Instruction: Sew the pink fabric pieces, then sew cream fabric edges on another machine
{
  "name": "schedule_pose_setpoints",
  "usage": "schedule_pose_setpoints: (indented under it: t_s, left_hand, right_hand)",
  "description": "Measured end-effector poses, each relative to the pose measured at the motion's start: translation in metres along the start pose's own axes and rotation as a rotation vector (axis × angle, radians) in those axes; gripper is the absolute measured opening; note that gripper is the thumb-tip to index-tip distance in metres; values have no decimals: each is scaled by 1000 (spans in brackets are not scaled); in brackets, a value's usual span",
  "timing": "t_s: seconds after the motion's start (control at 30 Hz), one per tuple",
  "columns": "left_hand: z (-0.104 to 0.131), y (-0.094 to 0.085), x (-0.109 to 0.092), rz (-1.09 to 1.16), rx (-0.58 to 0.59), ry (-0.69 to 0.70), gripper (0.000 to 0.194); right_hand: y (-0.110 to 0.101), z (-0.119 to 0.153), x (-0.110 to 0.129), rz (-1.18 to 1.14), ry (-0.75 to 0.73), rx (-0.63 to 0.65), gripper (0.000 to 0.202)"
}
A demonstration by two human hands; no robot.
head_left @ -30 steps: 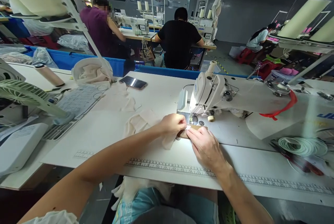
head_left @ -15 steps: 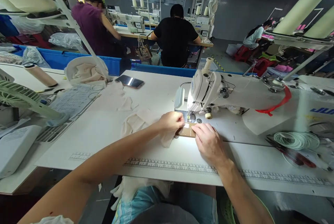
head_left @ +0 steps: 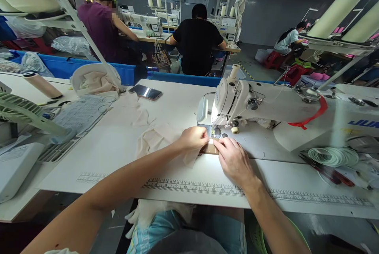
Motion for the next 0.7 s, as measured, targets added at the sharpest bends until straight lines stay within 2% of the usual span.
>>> schedule_pose_setpoints:
  t_s: [0.1,0.27,0.33,0.43,0.53,0.7]
  left_hand:
    - [0,0,-1,-12,2,-9,9]
    - [3,-1,-3,-97,-6,8,10]
    - [10,-3,-7,-227,-81,104,11]
    - [29,3,-14,-446,-213,412,18]
    - [46,17,-15,-530,-270,662,24]
    - [52,36,-6,-570,-337,713,31]
  right_hand:
    - [0,-1,1,16,-9,7,39]
    - [-1,-2,3,66,-30,1,30]
    - [-1,-3,3,84,-39,-1,28]
    - [0,-4,3,98,-49,12,25]
    - [0,-4,2,98,-48,28,23]
    - [0,-4,3,71,-43,29,28]
Point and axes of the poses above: each hand's wrist, its own z-axis away from the middle knuckle, its own y-axis out of the palm, x = y × z, the point moved 3 cm from there along -z, towards the middle knuckle, and after that the axes turned 4 degrees about x, right-handed, at the moved point
